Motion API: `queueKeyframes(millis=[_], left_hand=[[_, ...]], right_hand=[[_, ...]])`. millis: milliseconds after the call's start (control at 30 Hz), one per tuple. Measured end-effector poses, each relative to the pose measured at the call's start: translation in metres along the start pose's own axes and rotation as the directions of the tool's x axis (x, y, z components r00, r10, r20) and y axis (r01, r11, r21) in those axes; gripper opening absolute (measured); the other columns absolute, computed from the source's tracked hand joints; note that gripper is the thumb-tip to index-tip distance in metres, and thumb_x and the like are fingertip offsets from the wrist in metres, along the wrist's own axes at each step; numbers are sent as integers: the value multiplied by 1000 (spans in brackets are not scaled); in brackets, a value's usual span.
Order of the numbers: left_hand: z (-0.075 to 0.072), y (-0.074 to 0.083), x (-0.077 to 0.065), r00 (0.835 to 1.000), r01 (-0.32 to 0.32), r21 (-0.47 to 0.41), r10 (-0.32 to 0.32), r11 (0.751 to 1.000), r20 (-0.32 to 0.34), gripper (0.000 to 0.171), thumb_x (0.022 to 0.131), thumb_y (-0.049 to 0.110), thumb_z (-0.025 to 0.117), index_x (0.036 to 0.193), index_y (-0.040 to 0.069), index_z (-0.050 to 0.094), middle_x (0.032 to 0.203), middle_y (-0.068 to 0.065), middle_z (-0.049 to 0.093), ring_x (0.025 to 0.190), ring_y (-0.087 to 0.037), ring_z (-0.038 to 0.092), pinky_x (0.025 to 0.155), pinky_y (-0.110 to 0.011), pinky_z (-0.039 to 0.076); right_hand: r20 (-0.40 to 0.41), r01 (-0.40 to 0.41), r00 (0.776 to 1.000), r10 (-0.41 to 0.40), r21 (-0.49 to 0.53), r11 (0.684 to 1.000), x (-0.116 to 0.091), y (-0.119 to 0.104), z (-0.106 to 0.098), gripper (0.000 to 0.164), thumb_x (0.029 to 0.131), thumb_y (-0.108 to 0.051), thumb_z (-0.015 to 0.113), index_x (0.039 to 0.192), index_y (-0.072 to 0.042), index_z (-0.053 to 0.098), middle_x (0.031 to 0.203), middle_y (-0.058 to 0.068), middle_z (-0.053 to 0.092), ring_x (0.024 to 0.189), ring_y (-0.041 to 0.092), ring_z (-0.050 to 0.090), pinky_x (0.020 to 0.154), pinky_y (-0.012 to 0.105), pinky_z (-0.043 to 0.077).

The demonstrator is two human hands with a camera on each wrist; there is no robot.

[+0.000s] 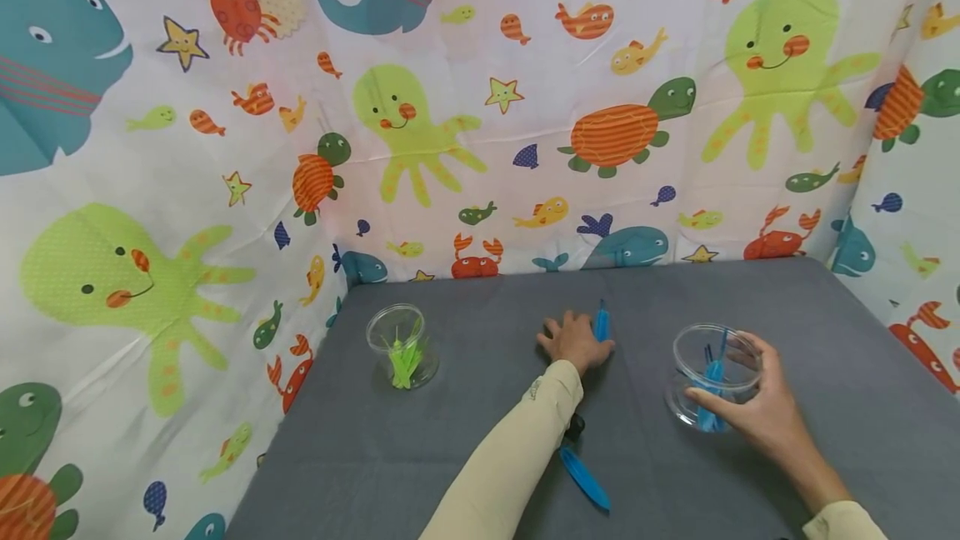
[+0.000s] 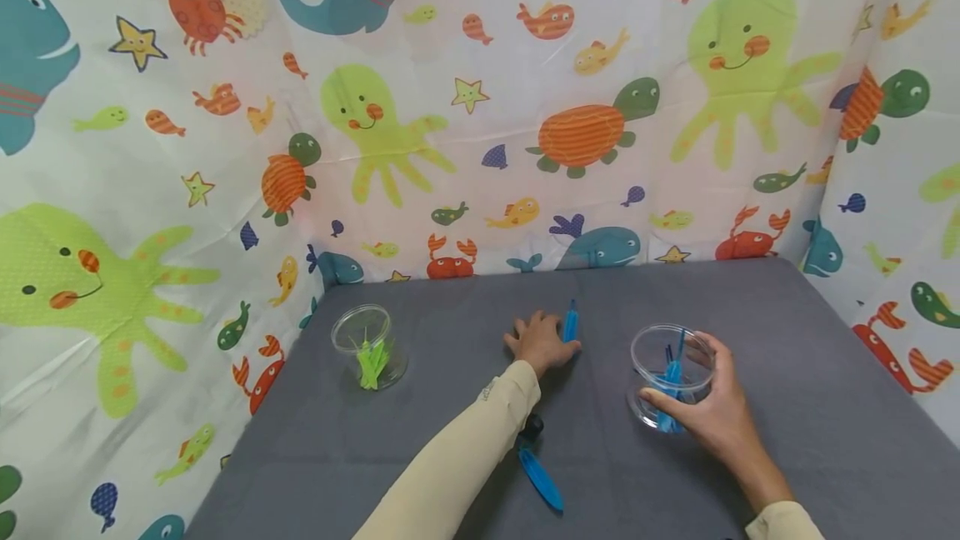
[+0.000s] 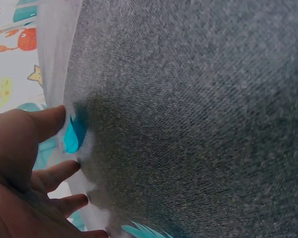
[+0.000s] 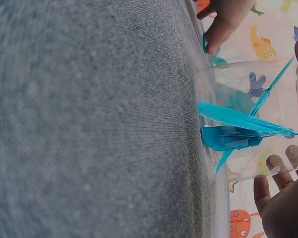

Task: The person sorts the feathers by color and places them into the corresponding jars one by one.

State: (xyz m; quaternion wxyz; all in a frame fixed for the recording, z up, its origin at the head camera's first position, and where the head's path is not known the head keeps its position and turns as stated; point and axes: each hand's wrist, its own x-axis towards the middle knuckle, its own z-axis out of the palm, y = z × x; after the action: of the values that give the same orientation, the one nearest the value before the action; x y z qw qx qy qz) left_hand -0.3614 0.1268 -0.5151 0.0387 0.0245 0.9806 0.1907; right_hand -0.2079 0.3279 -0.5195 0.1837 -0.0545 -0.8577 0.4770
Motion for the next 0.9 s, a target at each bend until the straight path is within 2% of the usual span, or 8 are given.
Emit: queueKeyframes(millis=[167,367,500,567,767,900], left_hand=[[3,-3,3,1000,-7,13,7,1000,0,56,87,48,78,138,29,63,150,0,53,146,-37,33,110,-61,27],[3,-6,2,999,-39,-60,37,997,-31,30,86,39,82,112,27,74,143,0,57,139,-33,38,107,-62,27],[7,-6,4,999,-34,-58,32,998,-34,19,86,39,82,100,27,77,146,1,56,139,-33,38,107,-62,27],[7,-5,4,999,-26,-45,25,999,-29,23,86,40,82,103,27,77,146,1,55,138,-32,38,106,-61,27],[6,-5,5,1000,-24,-8,24,1000,-9,51,86,46,80,130,25,67,147,1,55,135,-29,40,106,-59,29],[5,-6,6,999,-40,-22,39,999,-19,46,86,45,80,126,26,69,143,0,57,130,-28,44,105,-60,30]], right_hand=[[9,-9,1000,9,-2,1000,0,0,0,116,78,-31,90,160,-10,11,156,31,32,135,53,37,103,82,24],[16,-11,1000,11,-2,1000,0,1,0,115,79,-31,89,160,-10,11,157,31,31,136,53,36,103,82,24],[19,-6,1000,6,2,1000,0,2,0,115,79,-31,89,160,-9,11,157,31,31,136,53,36,103,82,24],[20,-2,1000,2,3,1000,-1,3,0,114,79,-30,89,160,-9,11,157,31,31,136,53,36,103,82,24],[14,-5,1000,5,3,1000,-1,3,0,115,79,-30,90,160,-9,12,157,31,32,136,53,37,103,82,24],[12,-9,1000,9,1,1000,-1,2,0,114,79,-31,89,160,-10,11,157,31,32,136,53,36,103,82,24]])
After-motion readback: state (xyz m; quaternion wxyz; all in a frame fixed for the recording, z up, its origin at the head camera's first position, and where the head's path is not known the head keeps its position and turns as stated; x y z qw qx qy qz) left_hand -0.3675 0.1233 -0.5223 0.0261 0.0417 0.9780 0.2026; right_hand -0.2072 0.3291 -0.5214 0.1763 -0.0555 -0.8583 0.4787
